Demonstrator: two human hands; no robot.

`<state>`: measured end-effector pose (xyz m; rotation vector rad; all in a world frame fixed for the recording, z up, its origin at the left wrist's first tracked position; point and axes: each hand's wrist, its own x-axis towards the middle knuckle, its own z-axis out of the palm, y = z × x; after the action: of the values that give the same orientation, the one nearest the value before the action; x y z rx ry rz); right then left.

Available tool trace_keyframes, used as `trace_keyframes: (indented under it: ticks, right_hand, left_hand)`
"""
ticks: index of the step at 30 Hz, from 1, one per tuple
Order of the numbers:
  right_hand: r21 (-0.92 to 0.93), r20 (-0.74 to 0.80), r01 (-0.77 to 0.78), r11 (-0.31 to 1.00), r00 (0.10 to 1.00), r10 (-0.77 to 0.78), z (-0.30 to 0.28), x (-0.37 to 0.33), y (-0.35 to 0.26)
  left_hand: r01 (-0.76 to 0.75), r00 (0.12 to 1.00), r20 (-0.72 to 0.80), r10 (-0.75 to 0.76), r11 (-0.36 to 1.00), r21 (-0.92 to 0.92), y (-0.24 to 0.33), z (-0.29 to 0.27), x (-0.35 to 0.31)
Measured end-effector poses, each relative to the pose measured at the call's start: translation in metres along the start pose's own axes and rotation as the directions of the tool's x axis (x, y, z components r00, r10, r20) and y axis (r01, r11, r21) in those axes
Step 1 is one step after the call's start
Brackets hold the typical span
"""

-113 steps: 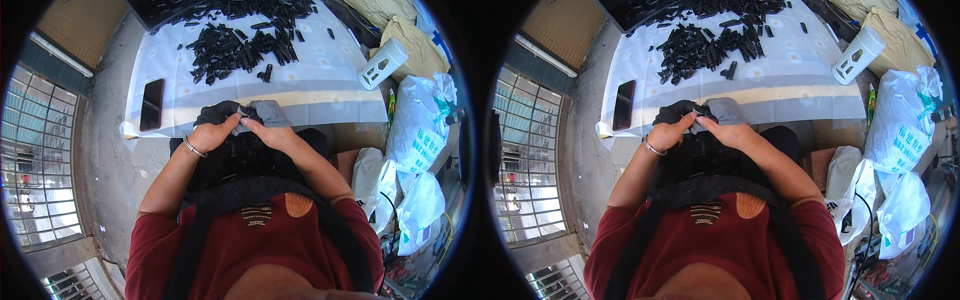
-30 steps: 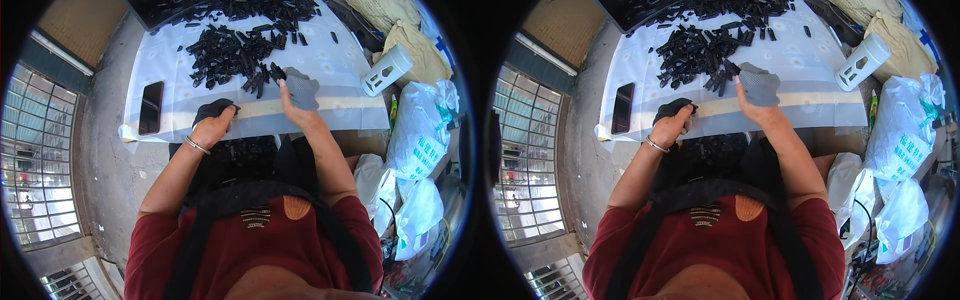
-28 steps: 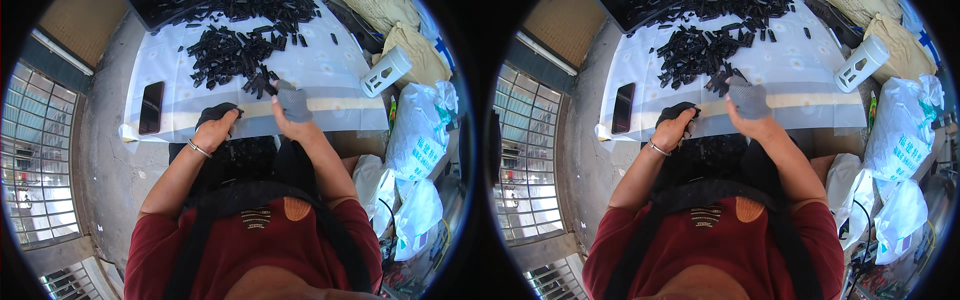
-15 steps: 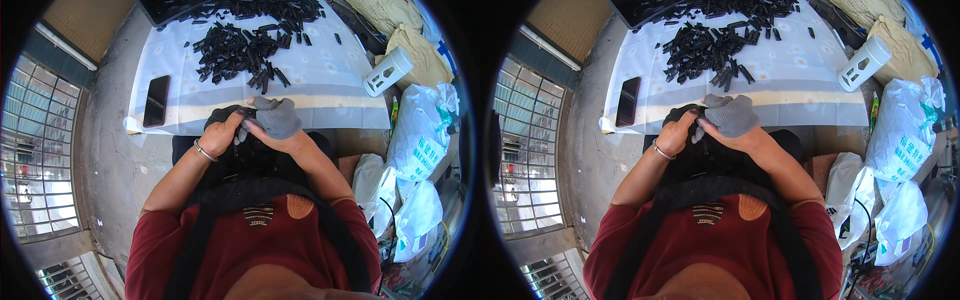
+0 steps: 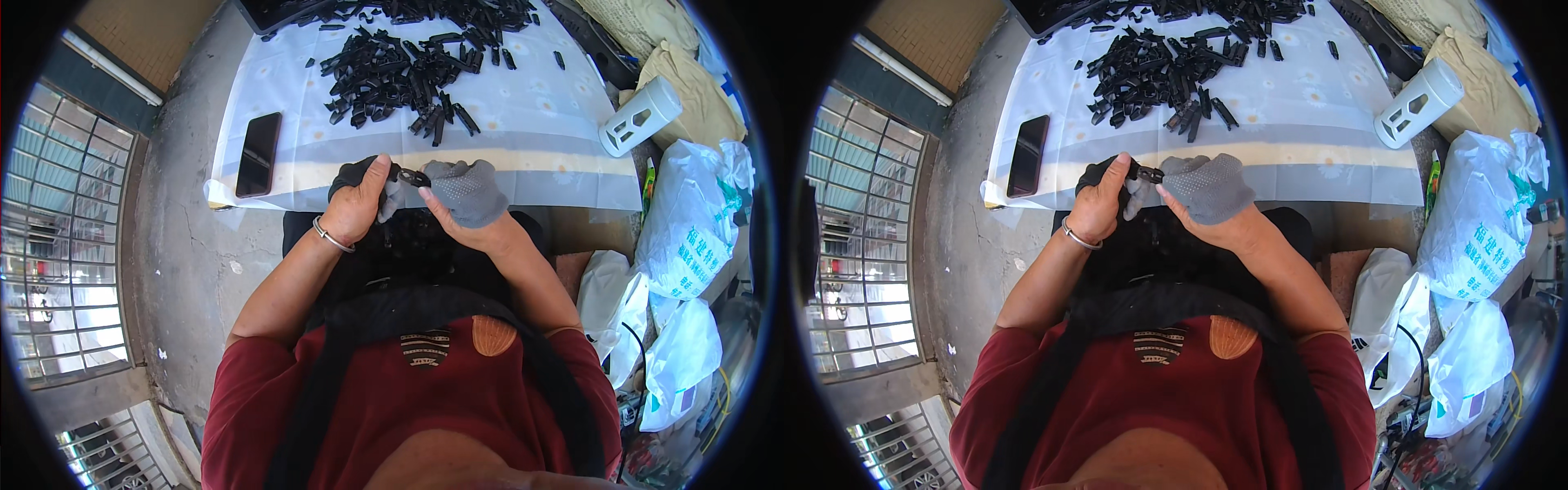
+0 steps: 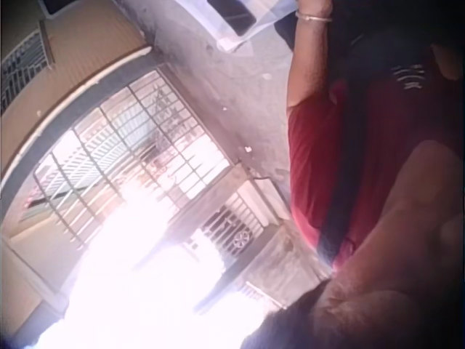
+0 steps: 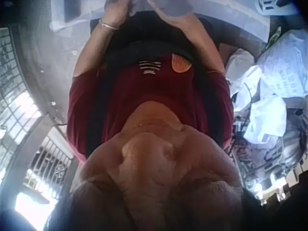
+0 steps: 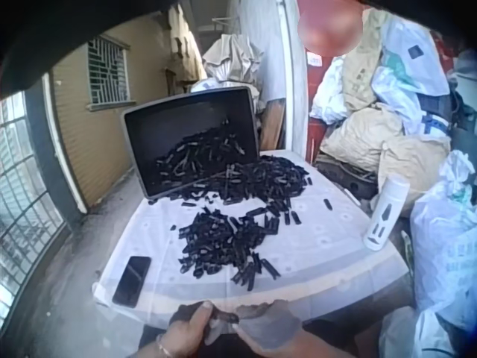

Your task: Assembling small black industrial components using a pair of pliers.

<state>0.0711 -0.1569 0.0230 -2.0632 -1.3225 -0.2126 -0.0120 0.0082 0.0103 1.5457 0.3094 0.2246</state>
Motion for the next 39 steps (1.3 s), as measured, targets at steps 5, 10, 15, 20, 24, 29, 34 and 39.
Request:
trace_keyframes:
  ticks: [5,10,15,20,24,29,34,39]
  right_hand:
    - [-0.191,0.102,0.032,0.981,0.995,-0.013,-0.003,0.002,-0.005]
    - [-0.115,0.018,0.148,0.982,0.989,-0.147,0.006,-0.003,0.005]
    - [-0.16,-0.032,0.231,0.96,0.97,-0.239,0.019,0.001,-0.004]
    - [-0.085,0.012,0.201,0.976,0.98,-0.2,0.033,-0.003,0.001]
    - [0.031,0.138,-0.074,0.997,0.988,0.069,0.01,0.015,0.016]
    - [-0.21,0.177,-0.354,0.912,0.903,0.391,0.012,0.05,0.039]
    - [-0.344,0.073,-0.089,0.935,0.99,0.122,0.028,0.037,0.055]
    - [-0.418,0.088,-0.107,0.902,0.984,0.157,0.014,0.023,0.052]
  left_hand:
    - [0.033,0.999,-0.012,-0.032,0.992,0.119,0.005,0.0,-0.002]
    - [-0.093,0.996,0.038,0.085,0.949,0.301,0.01,0.002,-0.003]
    - [-0.238,0.963,0.034,0.266,0.79,0.565,0.003,0.008,-0.006]
    - [-0.318,0.945,0.176,0.275,0.647,0.693,0.01,0.0,-0.004]
    - [-0.176,0.955,0.081,0.286,0.322,0.93,0.009,-0.03,0.021]
    - [-0.036,0.901,-0.07,0.429,0.234,0.972,-0.011,-0.044,0.078]
    - [-0.041,0.942,-0.01,0.336,0.144,0.989,-0.023,-0.037,0.084]
    - [-0.123,0.95,0.056,0.308,0.203,0.971,-0.014,-0.039,0.068]
